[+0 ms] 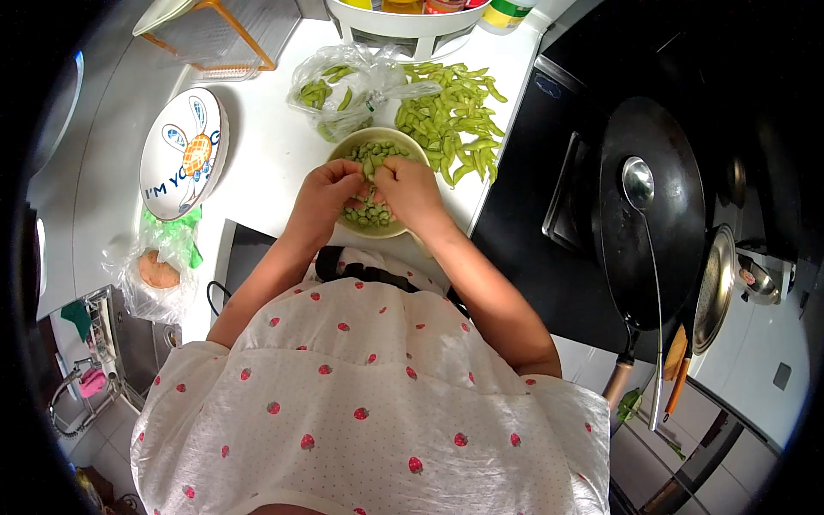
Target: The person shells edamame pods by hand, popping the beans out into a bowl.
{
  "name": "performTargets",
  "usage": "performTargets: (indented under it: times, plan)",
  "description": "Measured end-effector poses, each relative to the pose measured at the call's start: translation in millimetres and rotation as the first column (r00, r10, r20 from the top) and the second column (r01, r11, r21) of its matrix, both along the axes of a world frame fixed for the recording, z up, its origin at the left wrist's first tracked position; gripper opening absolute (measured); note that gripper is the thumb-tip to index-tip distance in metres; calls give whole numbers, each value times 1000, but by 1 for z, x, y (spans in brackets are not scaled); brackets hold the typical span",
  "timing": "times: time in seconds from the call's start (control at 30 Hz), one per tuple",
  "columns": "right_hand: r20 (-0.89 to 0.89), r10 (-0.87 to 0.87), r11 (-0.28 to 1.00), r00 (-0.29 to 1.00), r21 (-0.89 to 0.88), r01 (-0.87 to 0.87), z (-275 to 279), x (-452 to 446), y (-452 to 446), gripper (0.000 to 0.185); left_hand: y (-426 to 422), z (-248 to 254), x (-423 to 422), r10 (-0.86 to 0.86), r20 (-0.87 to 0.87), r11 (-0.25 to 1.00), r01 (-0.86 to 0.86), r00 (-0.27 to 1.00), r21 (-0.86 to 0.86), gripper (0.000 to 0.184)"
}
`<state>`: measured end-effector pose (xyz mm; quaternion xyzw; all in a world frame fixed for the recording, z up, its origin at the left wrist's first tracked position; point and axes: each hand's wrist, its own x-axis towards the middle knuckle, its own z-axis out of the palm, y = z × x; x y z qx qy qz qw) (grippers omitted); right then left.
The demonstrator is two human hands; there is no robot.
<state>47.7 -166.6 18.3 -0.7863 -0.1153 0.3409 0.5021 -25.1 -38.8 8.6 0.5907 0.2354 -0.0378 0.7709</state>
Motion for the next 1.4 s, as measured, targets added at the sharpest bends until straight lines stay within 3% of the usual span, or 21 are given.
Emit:
performTargets:
  times: [0.1, 0.2, 0.3, 0.4, 0.5, 0.6, 0.7, 0.8, 1.0, 1.1, 1.17, 1.2, 1.23, 1.33, 1.4]
  plan:
    - [106, -5, 1000, 994, -12, 6, -11, 4, 0, 21, 0, 8, 4, 30, -52, 988, -37, 998, -149, 15]
    - [106, -15, 1000, 994, -6, 15, -14, 3, 2, 17, 3, 4, 8, -60, -57, 997, 58, 997, -41, 17]
    - [530, 116, 988, 840, -147, -43, -8, -3, 6, 14, 7, -6, 13, -105, -60, 993, 102, 993, -51, 16]
    - [498, 13, 997, 867, -70, 25, -3, -3, 6, 12, 3, -14, 15, -23, 26, 991, 26, 999, -134, 14]
    - [294, -96, 995, 951, 49, 85, -5, 0, 3, 11, -2, -16, 14, 2, 112, 994, 11, 994, -113, 15]
    - [304, -180, 977, 936, 169, 133, -21, 4, 2, 13, -2, -13, 14, 7, 105, 991, 7, 994, -134, 16]
    - [350, -189, 980, 918, 127, 154, -14, 3, 2, 14, -1, -7, 16, 41, 42, 986, -33, 998, -163, 16]
    - [583, -120, 992, 804, 91, 82, -8, -7, 6, 13, 0, -13, 17, 28, 91, 998, -23, 995, -52, 16]
    - [625, -33, 999, 780, 37, 13, -3, -8, 3, 16, -1, -6, 20, -57, -37, 919, 67, 998, 389, 16]
    - [577, -100, 995, 811, 78, 67, -6, -4, -1, 14, -3, -4, 19, 34, 0, 976, -33, 999, 213, 18]
    - [159, -276, 927, 948, 307, 218, -12, 1, -3, 11, -4, -7, 19, 63, 86, 967, -83, 994, 242, 20]
    - [-75, -317, 865, 945, 385, 321, -14, 4, -4, 10, -4, -9, 19, 76, 130, 961, -107, 989, 255, 21]
    - [-145, -303, 832, 942, 441, 335, -14, 5, -3, 9, -5, -10, 18, 58, 180, 951, -110, 982, 289, 21]
    - [-263, -284, 809, 922, 451, 377, -5, -3, 3, 12, -6, -13, 17, 24, 278, 929, -125, 960, 349, 22]
    - [-192, -279, 851, 941, 405, 335, -6, -3, 3, 13, -3, -17, 17, 34, 283, 932, -133, 959, 337, 21]
